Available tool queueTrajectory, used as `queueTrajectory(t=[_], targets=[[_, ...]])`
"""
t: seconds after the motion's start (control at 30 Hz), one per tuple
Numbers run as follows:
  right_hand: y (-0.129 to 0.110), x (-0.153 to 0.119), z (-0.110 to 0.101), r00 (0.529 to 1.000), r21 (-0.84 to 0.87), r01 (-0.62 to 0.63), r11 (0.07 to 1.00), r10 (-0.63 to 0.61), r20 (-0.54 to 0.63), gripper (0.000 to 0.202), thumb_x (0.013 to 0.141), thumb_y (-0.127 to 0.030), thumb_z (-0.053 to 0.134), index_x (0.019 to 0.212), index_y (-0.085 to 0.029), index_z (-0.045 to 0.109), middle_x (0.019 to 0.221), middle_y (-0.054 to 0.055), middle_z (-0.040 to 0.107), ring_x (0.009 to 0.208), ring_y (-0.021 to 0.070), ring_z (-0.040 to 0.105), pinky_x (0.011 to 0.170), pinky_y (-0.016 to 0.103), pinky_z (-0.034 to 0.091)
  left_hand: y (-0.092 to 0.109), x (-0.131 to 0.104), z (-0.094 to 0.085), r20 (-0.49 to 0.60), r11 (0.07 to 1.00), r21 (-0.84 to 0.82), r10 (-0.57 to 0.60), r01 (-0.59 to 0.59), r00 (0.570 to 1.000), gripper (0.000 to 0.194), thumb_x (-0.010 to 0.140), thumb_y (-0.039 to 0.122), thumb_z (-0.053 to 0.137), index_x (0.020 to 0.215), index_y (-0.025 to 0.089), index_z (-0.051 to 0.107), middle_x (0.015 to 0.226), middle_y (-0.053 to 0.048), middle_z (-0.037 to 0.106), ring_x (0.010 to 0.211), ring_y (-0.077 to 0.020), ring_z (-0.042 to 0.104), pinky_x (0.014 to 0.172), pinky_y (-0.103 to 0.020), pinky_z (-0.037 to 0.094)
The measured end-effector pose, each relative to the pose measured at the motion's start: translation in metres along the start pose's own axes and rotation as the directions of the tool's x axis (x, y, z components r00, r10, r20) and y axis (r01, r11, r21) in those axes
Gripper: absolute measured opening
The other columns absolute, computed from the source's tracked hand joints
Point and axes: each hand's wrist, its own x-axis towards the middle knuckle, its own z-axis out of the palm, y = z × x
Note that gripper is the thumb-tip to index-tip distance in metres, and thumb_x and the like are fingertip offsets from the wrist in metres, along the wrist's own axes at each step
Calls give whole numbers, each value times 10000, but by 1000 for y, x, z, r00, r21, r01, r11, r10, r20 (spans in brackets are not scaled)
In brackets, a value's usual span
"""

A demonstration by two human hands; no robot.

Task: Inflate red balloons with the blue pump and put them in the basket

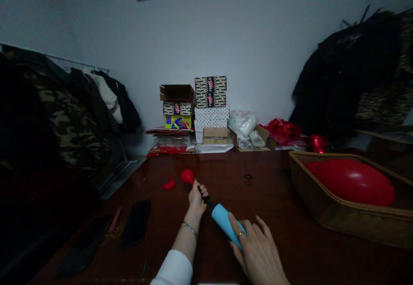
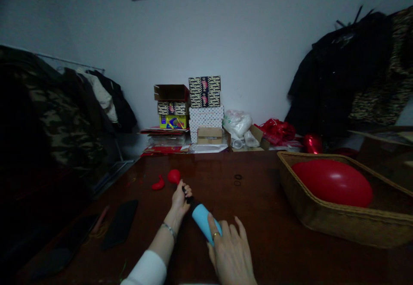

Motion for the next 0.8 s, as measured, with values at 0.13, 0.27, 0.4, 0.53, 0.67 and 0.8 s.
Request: queueTrajectory(t=[0.13, 0.27, 0.4, 0.53, 0.67, 0.8], targets=[[18, -20, -7, 995, -5, 71, 997, -71, -77, 520, 832, -337, 511, 1333, -247, 403, 865, -1, 623, 711, 150, 570, 962, 415, 286, 13, 7, -1, 15, 999, -34, -11, 11, 1000, 277, 890, 278, 515, 673, 181, 373, 514, 81, 316, 349, -24, 285, 306, -118, 213], [33, -34, -16, 982, -56, 165, 985, -169, -83, 553, 840, -369, 516, 1359, -234, 380, 905, -3, 648, 693, 133, 570, 945, 389, 297, 21, 9, 3, 22, 999, -42, -26, 27, 999, 276, 891, 259, 512, 669, 179, 369, 515, 82, 305, 350, -21, 289, 309, -110, 217], [35, -37, -24, 978, -107, 173, 979, -184, -96, 553, 828, -353, 521, 1353, -230, 399, 894, 3, 651, 661, 135, 562, 923, 403, 312, 18, 7, 9, 8, 997, -61, -54, 54, 999, 280, 892, 251, 509, 664, 180, 363, 520, 83, 294, 348, -18, 287, 306, -109, 212], [33, -35, -26, 981, -98, 161, 982, -171, -93, 532, 825, -329, 516, 1341, -253, 413, 869, 0, 641, 652, 137, 558, 919, 399, 312, 11, 1, 11, 0, 997, -56, -59, 59, 998, 284, 880, 276, 535, 668, 181, 371, 534, 79, 306, 353, -18, 294, 305, -112, 216], [27, -28, -23, 990, -52, 111, 992, -115, -85, 531, 819, -339, 527, 1334, -279, 409, 840, -13, 623, 652, 135, 556, 928, 395, 308, 4, -6, 12, 25, 995, -54, -83, 84, 996, 290, 865, 303, 560, 676, 181, 377, 530, 82, 302, 356, -19, 294, 308, -113, 221], [16, -15, -21, 996, -43, 42, 998, -45, -81, 527, 776, -303, 556, 1292, -288, 448, 804, -13, 609, 669, 152, 553, 946, 418, 293, -2, -11, 12, 27, 994, -53, -96, 98, 995, 274, 878, 285, 535, 678, 180, 380, 521, 80, 318, 353, -22, 297, 313, -114, 230]])
